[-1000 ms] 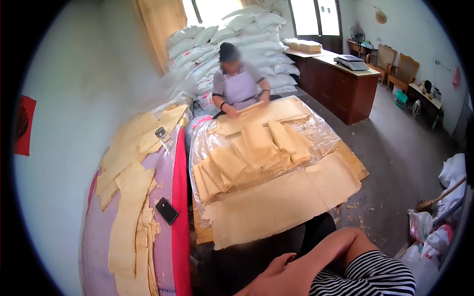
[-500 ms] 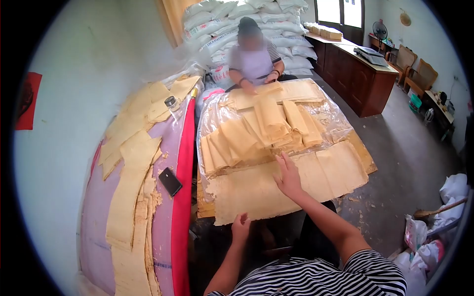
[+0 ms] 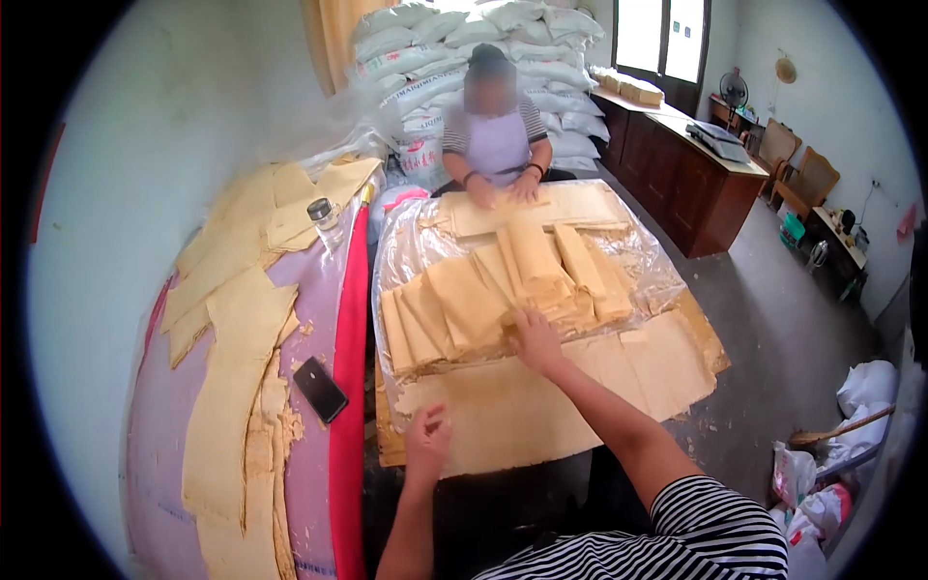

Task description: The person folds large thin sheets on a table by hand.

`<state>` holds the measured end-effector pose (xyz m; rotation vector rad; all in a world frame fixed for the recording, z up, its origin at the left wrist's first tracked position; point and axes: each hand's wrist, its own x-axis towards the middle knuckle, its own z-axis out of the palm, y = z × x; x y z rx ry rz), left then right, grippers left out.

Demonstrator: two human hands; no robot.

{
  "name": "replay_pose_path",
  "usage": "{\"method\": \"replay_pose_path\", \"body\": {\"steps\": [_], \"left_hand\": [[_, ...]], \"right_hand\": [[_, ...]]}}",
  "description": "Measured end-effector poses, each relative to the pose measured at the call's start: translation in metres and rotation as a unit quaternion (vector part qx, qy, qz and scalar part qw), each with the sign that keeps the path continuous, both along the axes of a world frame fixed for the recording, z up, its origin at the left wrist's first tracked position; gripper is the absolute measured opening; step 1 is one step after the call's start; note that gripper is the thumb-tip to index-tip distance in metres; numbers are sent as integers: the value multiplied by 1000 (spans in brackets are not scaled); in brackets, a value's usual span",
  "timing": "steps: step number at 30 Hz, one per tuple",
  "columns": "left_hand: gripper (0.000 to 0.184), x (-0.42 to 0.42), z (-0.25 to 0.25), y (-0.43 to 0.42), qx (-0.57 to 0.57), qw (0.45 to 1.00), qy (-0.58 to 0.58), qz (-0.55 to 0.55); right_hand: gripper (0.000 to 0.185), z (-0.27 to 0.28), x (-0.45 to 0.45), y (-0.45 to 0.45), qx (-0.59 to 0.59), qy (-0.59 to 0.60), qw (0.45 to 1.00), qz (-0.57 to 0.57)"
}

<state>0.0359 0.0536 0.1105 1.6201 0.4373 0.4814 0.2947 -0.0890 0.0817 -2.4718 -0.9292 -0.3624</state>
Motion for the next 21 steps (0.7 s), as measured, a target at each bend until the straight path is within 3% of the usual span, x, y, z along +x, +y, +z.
{"method": "replay_pose_path", "body": {"steps": [3, 4, 5, 6, 8, 10, 12, 14, 16, 21], "left_hand": [[42, -2, 93, 31, 43, 994, -97, 17], [44, -2, 130, 35, 118, 976, -181, 25], [47, -6, 164, 32, 86, 960, -265, -6], [48, -13, 196, 31, 142, 936, -323, -13], [54, -31, 252, 19, 282, 859, -427, 26], [78, -54, 295, 4, 382, 759, -523, 71], [86, -73, 331, -13, 393, 675, -619, 84], [86, -79, 353, -25, 420, 631, -646, 91], [85, -75, 365, -38, 440, 613, -647, 105], [84, -54, 381, -83, 493, 624, -595, 112]], "right_hand": [[52, -17, -23, -2, -7, -28, 998, 50], [50, -25, -32, -7, -18, -70, 995, 70], [50, -35, -43, -15, -17, -71, 995, 70], [49, -46, -54, -24, -9, -7, 996, 85], [48, -61, -72, -41, 0, 50, 994, 102], [48, -68, -87, -60, 1, 46, 994, 102], [49, -63, -95, -71, -6, 47, 994, 103], [50, -56, -96, -82, -17, 43, 993, 104], [52, -39, -89, -87, 52, 33, 991, 123], [50, 30, -96, -115, 92, 51, 989, 105]]}}
